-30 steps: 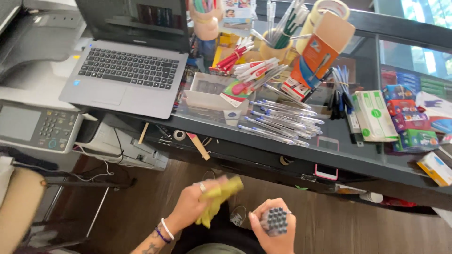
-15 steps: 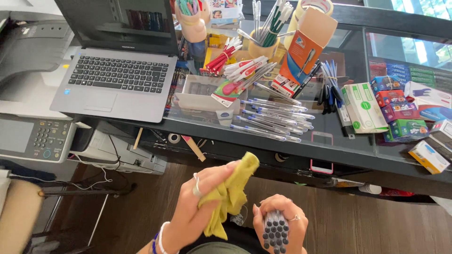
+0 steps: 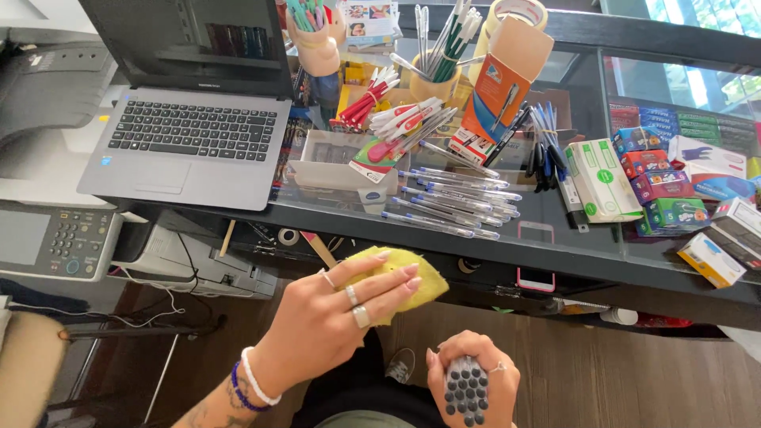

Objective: Gathering a bundle of pens from a desk and carefully inserting them into a narrow cardboard box.

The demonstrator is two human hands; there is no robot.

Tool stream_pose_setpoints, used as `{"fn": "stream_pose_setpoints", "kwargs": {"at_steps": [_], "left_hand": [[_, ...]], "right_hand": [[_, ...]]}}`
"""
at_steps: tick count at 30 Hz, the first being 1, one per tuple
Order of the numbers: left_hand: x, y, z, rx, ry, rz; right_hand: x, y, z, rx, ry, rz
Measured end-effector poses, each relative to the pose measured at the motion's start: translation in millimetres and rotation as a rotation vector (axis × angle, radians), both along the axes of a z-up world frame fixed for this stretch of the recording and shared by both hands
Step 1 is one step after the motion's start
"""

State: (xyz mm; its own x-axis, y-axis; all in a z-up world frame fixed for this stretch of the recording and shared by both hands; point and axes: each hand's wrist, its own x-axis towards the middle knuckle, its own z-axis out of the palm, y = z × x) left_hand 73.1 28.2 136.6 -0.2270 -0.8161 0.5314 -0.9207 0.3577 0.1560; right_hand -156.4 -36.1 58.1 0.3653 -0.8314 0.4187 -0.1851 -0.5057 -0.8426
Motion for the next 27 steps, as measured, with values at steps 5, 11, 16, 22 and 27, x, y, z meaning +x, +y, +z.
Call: {"fn": "stream_pose_setpoints", "kwargs": {"at_steps": [5,11,16,22,27], "left_hand": [[-25.0,3.1,37.5,-0.095,0.195,-0.096],[-59.8,2.6,29.7,-0.220,0.070,-0.131],[-46.9,12.9,18.9,-0.091,-0.007,-0.283],[-37.5,-4.2,16.0,-0.066,0.191,-0.444],[-19.6,-10.5,7.1,0.033,0.248,-0.443]], "right_hand": [[-8.9,0.7,-33.8,0.017,-0.001,-0.062],[-14.5,4.8,-50.2,0.109,0.044,-0.122],[-14.7,4.6,-48.7,0.179,0.066,-0.101],[-12.4,6.5,-43.7,0.273,0.095,-0.068],[-12.4,4.3,-37.6,0.363,0.128,-0.041]]}}
